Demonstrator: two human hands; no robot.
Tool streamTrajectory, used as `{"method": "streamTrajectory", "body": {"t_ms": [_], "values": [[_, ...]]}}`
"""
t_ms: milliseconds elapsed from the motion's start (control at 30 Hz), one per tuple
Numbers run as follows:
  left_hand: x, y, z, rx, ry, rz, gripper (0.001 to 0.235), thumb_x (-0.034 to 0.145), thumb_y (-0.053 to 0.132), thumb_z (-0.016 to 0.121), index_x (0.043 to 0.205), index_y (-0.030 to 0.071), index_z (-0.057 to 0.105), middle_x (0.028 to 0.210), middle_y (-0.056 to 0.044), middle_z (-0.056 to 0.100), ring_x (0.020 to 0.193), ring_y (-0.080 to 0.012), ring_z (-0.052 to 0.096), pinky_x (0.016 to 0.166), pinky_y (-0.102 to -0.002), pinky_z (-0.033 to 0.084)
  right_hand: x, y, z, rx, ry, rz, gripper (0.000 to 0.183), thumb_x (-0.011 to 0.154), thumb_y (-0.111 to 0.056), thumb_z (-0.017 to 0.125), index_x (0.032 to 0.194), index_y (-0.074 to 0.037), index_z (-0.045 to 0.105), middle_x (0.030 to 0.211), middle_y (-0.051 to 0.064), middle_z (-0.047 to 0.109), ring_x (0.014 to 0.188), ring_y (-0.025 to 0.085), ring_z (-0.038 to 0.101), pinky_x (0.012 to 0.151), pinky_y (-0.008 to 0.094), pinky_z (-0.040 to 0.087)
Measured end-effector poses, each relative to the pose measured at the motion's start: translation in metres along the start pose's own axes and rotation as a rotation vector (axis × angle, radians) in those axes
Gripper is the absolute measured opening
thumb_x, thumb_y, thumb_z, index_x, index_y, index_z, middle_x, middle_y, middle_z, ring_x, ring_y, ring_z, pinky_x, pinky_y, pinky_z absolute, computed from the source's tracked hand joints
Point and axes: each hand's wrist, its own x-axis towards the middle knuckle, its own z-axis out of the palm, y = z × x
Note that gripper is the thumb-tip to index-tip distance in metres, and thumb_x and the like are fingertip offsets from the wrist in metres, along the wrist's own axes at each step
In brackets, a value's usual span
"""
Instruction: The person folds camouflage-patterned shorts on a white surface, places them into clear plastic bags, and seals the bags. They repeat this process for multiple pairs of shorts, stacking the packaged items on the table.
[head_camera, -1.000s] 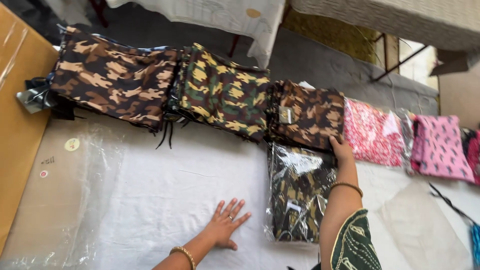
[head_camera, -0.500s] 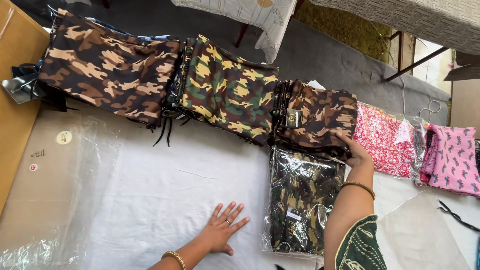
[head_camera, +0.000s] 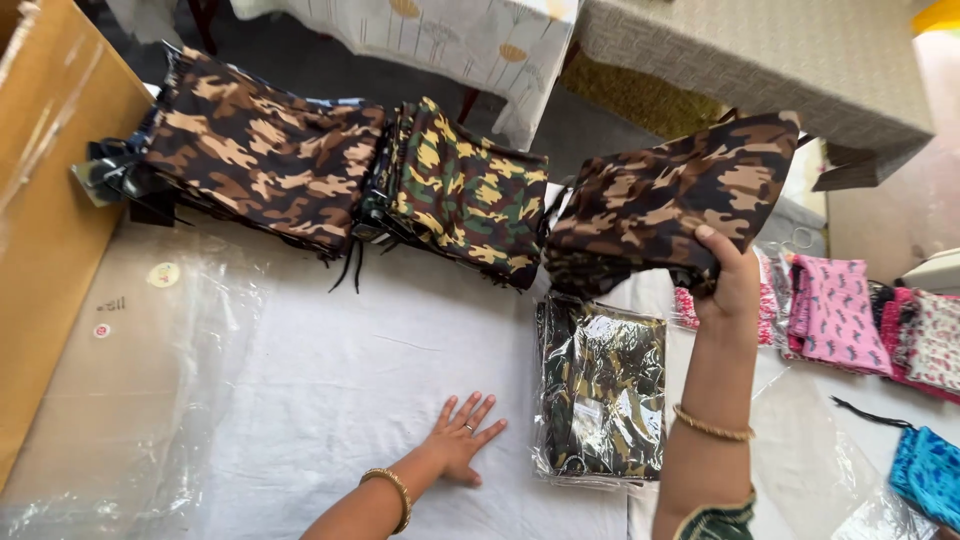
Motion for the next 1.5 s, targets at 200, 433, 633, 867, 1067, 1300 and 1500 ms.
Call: {"method": "streamTrajectory", "body": {"t_ms": [200, 433, 633, 867, 1067, 1300, 1500], "values": [[0.014, 0.048, -0.038, -0.609, 0.126, 0.270, 0.110, 0.083, 0.082, 0.044, 0.167, 0.019, 0.010, 0.172, -0.018, 0.004, 0.159, -0.0368, 0.000, 0.126, -0.054, 0.008, -0.103, -0.043, 0.090, -0.126, -0.009, -0.063, 0.045, 0.092, -0.004, 0.068, 0.134, 0.004, 0.056, 0.121, 0.013, 0.069, 0.107, 0.023, 0.070, 0.095, 0.035, 0.059], [-0.010, 0.039, -0.065, -1.490, 0.110, 0.512, 0.106, 0.086, 0.066, 0.054, 0.162, 0.025, -0.007, 0.170, -0.011, 0.012, 0.155, -0.0324, 0.022, 0.123, -0.049, 0.027, -0.194, -0.008, 0.157, 0.026, 0.008, 0.139, 0.047, 0.090, -0.012, 0.066, 0.133, 0.005, 0.058, 0.120, 0.013, 0.071, 0.108, 0.024, 0.070, 0.097, 0.037, 0.055], [-0.144, -0.075, -0.181, -1.795, 0.751, 0.671, 0.074, 0.097, 0.061, 0.033, 0.158, 0.019, 0.022, 0.162, -0.015, 0.034, 0.147, -0.0349, 0.039, 0.122, -0.057, 0.035, -0.191, 0.036, 0.224, 0.009, -0.093, 0.258, 0.049, 0.087, -0.014, 0.069, 0.131, 0.003, 0.058, 0.117, 0.011, 0.071, 0.105, 0.021, 0.070, 0.093, 0.034, 0.055], [-0.080, -0.348, -0.201, -1.897, 1.026, 0.556, 0.056, 0.102, 0.047, 0.036, 0.148, 0.015, 0.039, 0.146, -0.010, 0.050, 0.132, -0.0298, 0.051, 0.109, -0.051, 0.044, -0.092, 0.098, 0.296, 0.232, -0.371, 0.164, 0.052, 0.097, -0.019, 0.077, 0.136, 0.008, 0.055, 0.102, 0.017, 0.065, 0.082, 0.027, 0.063, 0.064, 0.036, 0.055], [-0.192, -0.372, -0.253, -2.013, 1.197, 0.354, 0.038, 0.106, 0.031, 0.043, 0.136, 0.011, 0.053, 0.129, -0.004, 0.064, 0.115, -0.0230, 0.062, 0.094, -0.042, 0.053, -0.032, 0.216, 0.345, 0.079, -0.211, 0.155, 0.065, 0.078, -0.026, 0.083, 0.131, 0.001, 0.056, 0.114, 0.013, 0.066, 0.099, 0.025, 0.068, 0.085, 0.037, 0.061], [-0.177, -0.442, -0.218, -2.254, 1.315, 0.287, 0.035, 0.100, 0.018, 0.039, 0.126, 0.018, 0.061, 0.119, -0.002, 0.070, 0.106, -0.0238, 0.066, 0.088, -0.045, 0.058, -0.002, 0.360, 0.342, -0.093, -0.072, 0.422, 0.050, 0.080, -0.020, 0.077, 0.125, -0.003, 0.061, 0.112, 0.005, 0.072, 0.101, 0.019, 0.069, 0.087, 0.032, 0.058], [-0.167, -0.402, -0.216, -2.196, 1.585, 0.387, 0.037, 0.111, 0.028, 0.046, 0.139, 0.006, 0.054, 0.122, -0.014, 0.065, 0.111, -0.0308, 0.060, 0.097, -0.052, 0.048, 0.009, 0.382, 0.323, -0.176, 0.004, 0.497, 0.039, 0.091, -0.023, 0.064, 0.126, -0.008, 0.058, 0.115, 0.003, 0.070, 0.102, 0.017, 0.067, 0.086, 0.034, 0.055]]}}
